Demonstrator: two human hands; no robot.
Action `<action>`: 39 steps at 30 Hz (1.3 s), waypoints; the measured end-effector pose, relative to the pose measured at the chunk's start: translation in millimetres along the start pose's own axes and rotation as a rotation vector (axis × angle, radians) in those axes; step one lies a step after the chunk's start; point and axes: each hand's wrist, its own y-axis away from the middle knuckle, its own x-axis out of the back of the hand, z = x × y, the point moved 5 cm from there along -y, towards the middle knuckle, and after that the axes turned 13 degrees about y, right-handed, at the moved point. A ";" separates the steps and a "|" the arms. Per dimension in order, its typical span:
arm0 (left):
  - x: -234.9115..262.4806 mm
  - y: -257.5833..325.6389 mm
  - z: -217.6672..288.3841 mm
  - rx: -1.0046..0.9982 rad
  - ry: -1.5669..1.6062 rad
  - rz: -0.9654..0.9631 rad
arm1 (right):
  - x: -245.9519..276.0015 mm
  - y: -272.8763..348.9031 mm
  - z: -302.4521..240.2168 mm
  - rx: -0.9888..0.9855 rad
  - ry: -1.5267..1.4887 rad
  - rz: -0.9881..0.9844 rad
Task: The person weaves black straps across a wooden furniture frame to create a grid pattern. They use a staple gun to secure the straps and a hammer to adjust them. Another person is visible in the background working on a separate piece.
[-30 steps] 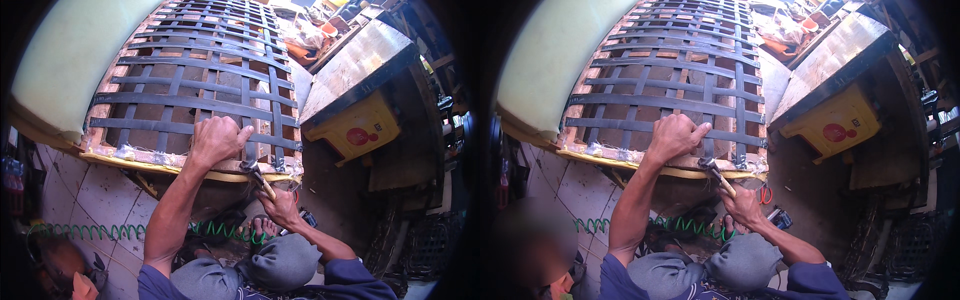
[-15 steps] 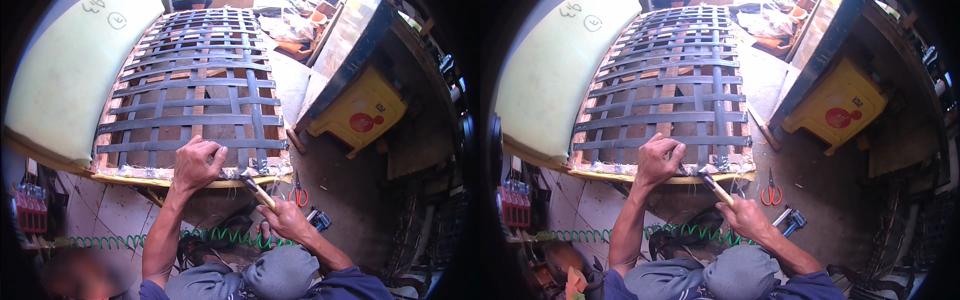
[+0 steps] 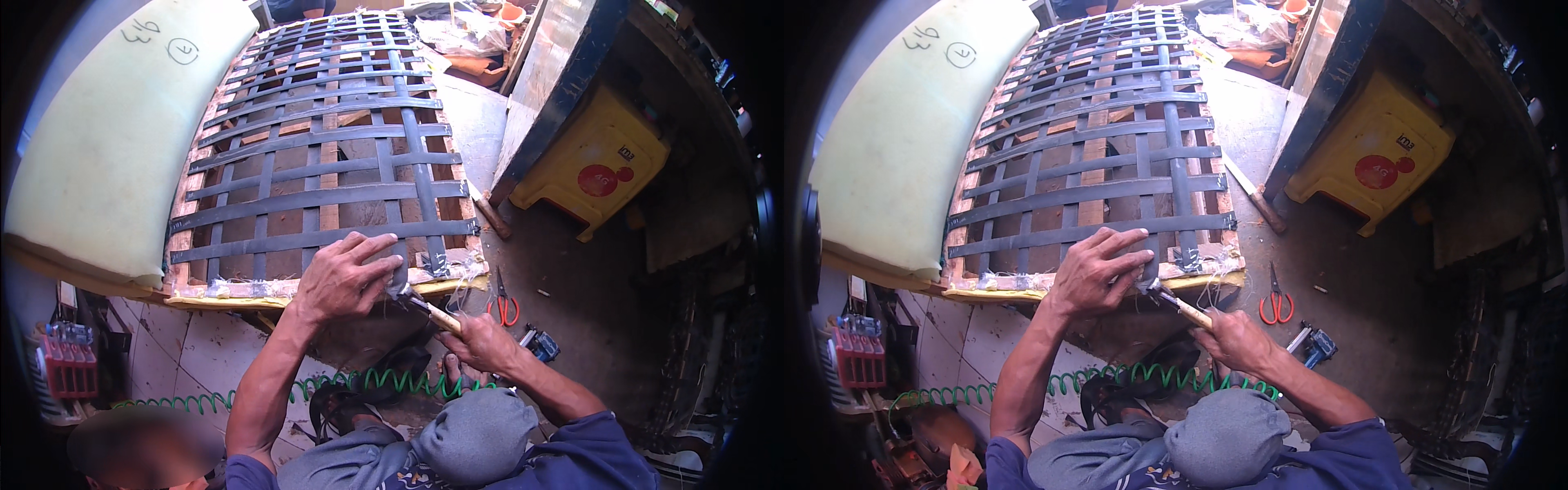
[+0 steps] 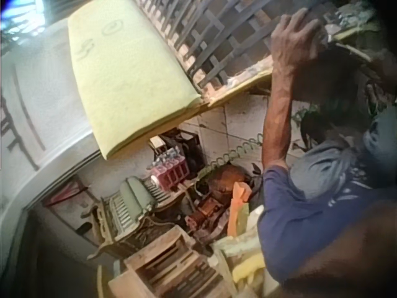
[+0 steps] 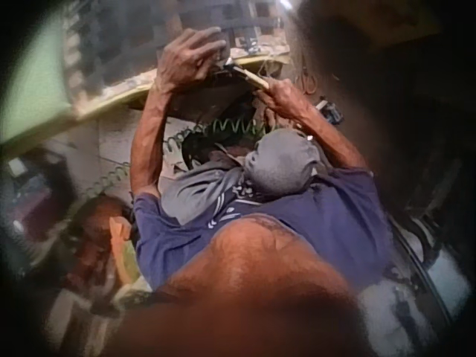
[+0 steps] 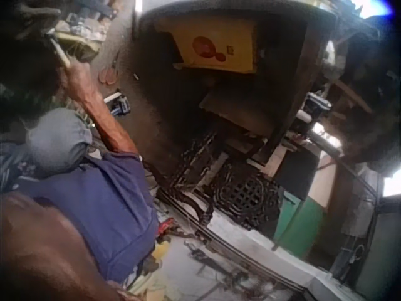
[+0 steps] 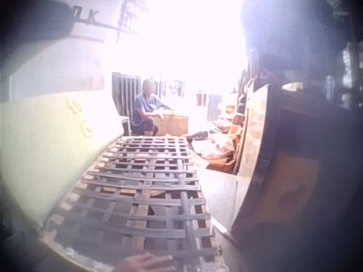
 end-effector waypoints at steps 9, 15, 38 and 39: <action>-2.7 8.0 -5.2 0.066 0.087 -0.183 | 24.9 -2.3 -6.6 -0.024 0.041 -0.078; 2.4 5.2 -11.9 0.210 0.273 -0.067 | 58.6 -1.7 -24.0 -0.104 0.099 -0.051; 16.0 5.2 -26.6 0.488 0.371 0.344 | 78.0 33.3 5.2 -0.030 0.309 -0.126; 19.5 2.7 -27.6 0.484 0.353 0.383 | 66.7 40.9 24.0 -0.097 0.281 -0.230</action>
